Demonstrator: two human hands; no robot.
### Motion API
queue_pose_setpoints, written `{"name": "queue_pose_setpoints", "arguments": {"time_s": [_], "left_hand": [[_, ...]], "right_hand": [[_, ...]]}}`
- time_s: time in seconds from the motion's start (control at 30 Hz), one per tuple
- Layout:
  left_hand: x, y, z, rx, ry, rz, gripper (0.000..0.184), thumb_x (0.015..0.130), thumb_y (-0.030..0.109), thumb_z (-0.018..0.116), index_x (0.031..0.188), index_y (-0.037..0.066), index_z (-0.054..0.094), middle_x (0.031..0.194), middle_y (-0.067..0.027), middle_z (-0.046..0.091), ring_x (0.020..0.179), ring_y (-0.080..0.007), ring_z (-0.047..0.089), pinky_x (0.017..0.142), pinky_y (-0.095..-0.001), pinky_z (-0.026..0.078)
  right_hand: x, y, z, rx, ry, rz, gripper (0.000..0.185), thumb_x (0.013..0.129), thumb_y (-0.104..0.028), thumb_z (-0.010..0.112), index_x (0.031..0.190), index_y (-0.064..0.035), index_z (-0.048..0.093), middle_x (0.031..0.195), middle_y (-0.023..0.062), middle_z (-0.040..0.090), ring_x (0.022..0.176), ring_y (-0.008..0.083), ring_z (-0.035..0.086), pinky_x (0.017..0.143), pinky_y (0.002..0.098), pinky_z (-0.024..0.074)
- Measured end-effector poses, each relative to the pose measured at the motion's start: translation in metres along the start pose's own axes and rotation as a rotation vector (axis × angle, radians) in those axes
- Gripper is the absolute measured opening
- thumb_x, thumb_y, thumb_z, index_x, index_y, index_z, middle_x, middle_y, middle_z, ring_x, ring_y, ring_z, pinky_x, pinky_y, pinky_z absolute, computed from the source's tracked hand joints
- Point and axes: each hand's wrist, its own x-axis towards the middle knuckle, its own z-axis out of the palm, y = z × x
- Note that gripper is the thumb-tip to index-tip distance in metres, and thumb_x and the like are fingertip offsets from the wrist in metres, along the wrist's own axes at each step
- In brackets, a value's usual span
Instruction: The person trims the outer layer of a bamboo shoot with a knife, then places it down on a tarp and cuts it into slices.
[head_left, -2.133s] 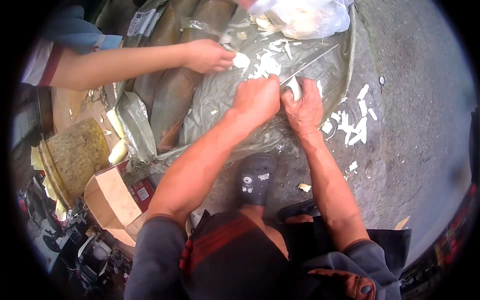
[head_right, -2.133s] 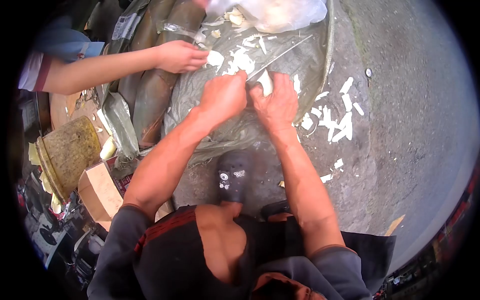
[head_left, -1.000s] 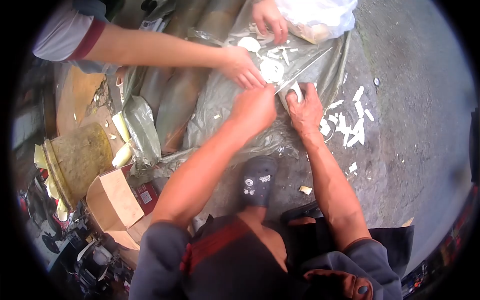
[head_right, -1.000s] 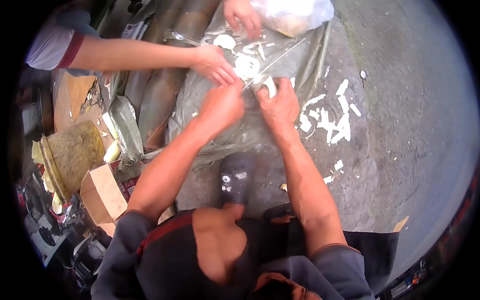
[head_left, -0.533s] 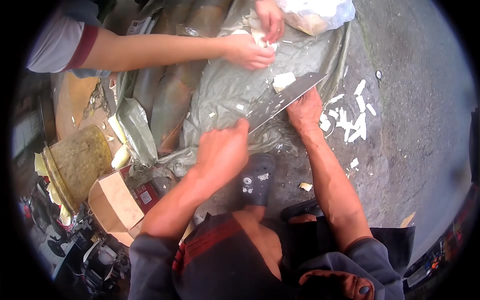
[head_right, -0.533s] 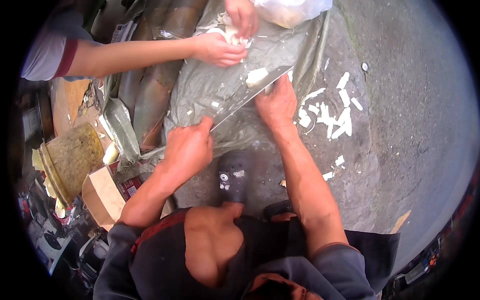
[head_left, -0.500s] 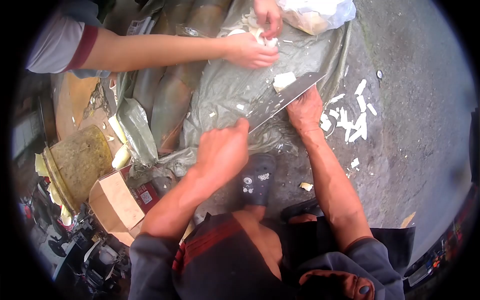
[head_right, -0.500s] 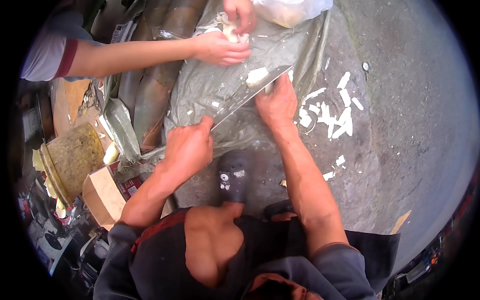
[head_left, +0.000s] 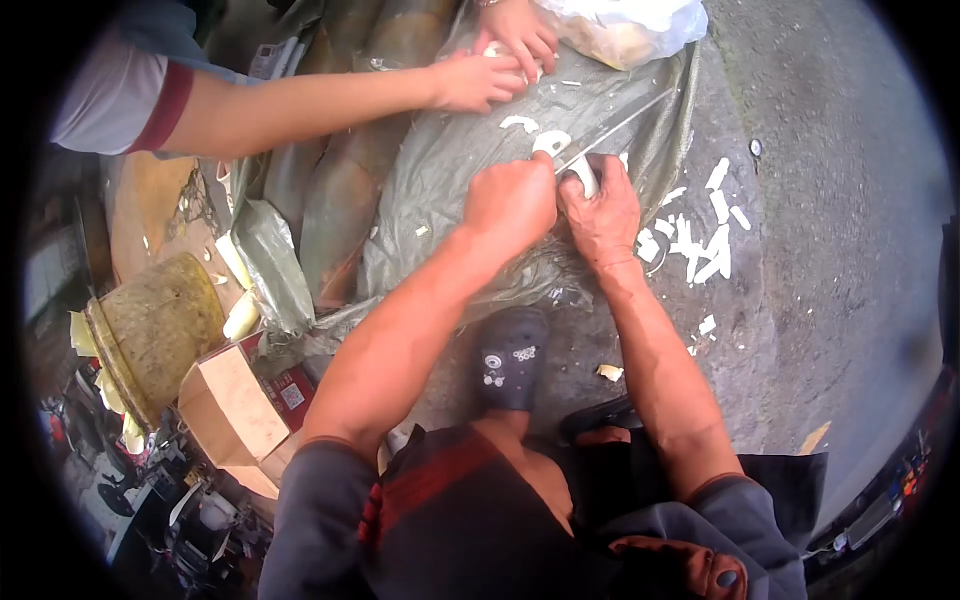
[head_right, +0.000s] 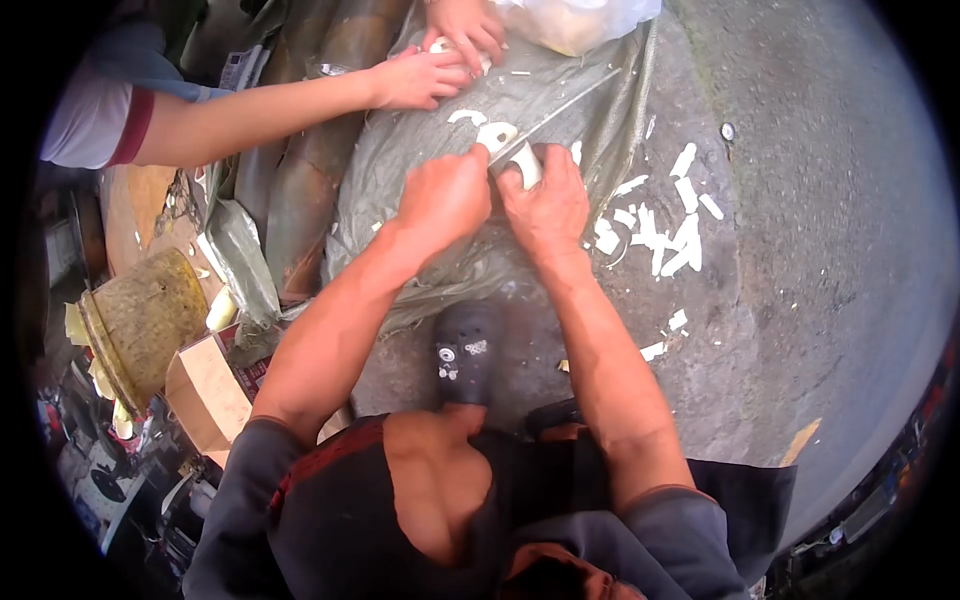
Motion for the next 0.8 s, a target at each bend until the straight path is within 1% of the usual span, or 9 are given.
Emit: {"name": "queue_pose_setpoints", "arguments": {"time_s": [0.03, 0.13, 0.23, 0.33, 0.43, 0.57, 0.7, 0.8], "left_hand": [[0.0, 0.0, -0.004, -0.003, -0.016, -0.021, 0.021, 0.085, 0.01, 0.058, 0.099, -0.004, 0.064, 0.083, -0.0238, 0.072, 0.081, -0.0392, 0.072, 0.072, -0.0496, 0.056], [0.003, 0.001, -0.003, -0.021, -0.053, -0.039, 0.024, 0.085, 0.009, 0.056, 0.105, -0.002, 0.062, 0.087, -0.0254, 0.07, 0.087, -0.0431, 0.07, 0.079, -0.0534, 0.053], [0.013, -0.003, -0.007, -0.056, -0.058, -0.001, 0.023, 0.086, 0.009, 0.056, 0.105, -0.001, 0.063, 0.091, -0.0253, 0.07, 0.088, -0.0438, 0.069, 0.079, -0.0546, 0.052], [-0.004, -0.013, -0.003, -0.115, 0.066, 0.015, 0.021, 0.085, 0.01, 0.057, 0.103, -0.001, 0.062, 0.089, -0.0253, 0.07, 0.086, -0.0453, 0.067, 0.078, -0.0561, 0.05], [-0.056, -0.015, -0.014, -0.015, 0.034, -0.023, 0.017, 0.085, 0.008, 0.057, 0.099, 0.0, 0.059, 0.081, -0.0248, 0.068, 0.076, -0.0475, 0.065, 0.073, -0.057, 0.05], [-0.105, -0.024, -0.019, 0.027, -0.006, -0.039, 0.011, 0.084, 0.007, 0.059, 0.093, 0.001, 0.056, 0.075, -0.0226, 0.068, 0.069, -0.0463, 0.065, 0.067, -0.0564, 0.051], [-0.113, -0.031, -0.014, 0.035, -0.008, -0.03, 0.011, 0.083, 0.007, 0.06, 0.092, 0.002, 0.054, 0.074, -0.0219, 0.068, 0.069, -0.0443, 0.066, 0.065, -0.0548, 0.051], [-0.108, -0.031, -0.014, 0.051, 0.005, -0.002, 0.013, 0.083, 0.006, 0.06, 0.093, 0.002, 0.053, 0.074, -0.0213, 0.068, 0.069, -0.0438, 0.066, 0.063, -0.054, 0.051]], "right_hand": [[0.0, -0.001, 0.0, 0.0, 0.004, 0.002, 0.036, 0.078, -0.026, 0.07, 0.103, -0.0015, 0.059, 0.099, 0.0183, 0.065, 0.094, 0.0402, 0.062, 0.082, 0.0479, 0.0503], [-0.001, -0.002, -0.002, 0.007, -0.006, -0.007, 0.037, 0.079, -0.027, 0.069, 0.103, -0.0008, 0.06, 0.102, 0.0184, 0.065, 0.096, 0.0394, 0.062, 0.083, 0.0474, 0.0502], [-0.002, -0.002, -0.006, 0.017, -0.043, -0.016, 0.038, 0.079, -0.028, 0.069, 0.105, -0.001, 0.061, 0.105, 0.0182, 0.064, 0.098, 0.0388, 0.062, 0.086, 0.0463, 0.05], [-0.002, -0.001, -0.007, 0.059, -0.064, 0.028, 0.039, 0.08, -0.029, 0.068, 0.108, -0.0016, 0.062, 0.109, 0.0175, 0.064, 0.1, 0.0386, 0.062, 0.088, 0.0453, 0.0498], [-0.007, 0.006, -0.01, 0.069, -0.054, 0.079, 0.039, 0.081, -0.028, 0.067, 0.11, -0.002, 0.062, 0.109, 0.0172, 0.063, 0.102, 0.0386, 0.061, 0.088, 0.0451, 0.0494], [-0.004, 0.009, -0.002, 0.007, -0.042, 0.03, 0.037, 0.081, -0.026, 0.065, 0.109, -0.0021, 0.06, 0.106, 0.018, 0.062, 0.102, 0.039, 0.06, 0.087, 0.0467, 0.0487], [-0.005, 0.011, -0.001, 0.012, -0.03, -0.007, 0.034, 0.082, -0.026, 0.066, 0.106, -0.0033, 0.057, 0.102, 0.0182, 0.061, 0.099, 0.0399, 0.059, 0.083, 0.0483, 0.0483], [-0.004, 0.009, -0.002, 0.049, -0.044, 0.049, 0.033, 0.083, -0.027, 0.067, 0.106, -0.0048, 0.056, 0.101, 0.0174, 0.061, 0.097, 0.0401, 0.06, 0.082, 0.0484, 0.0488]]}}
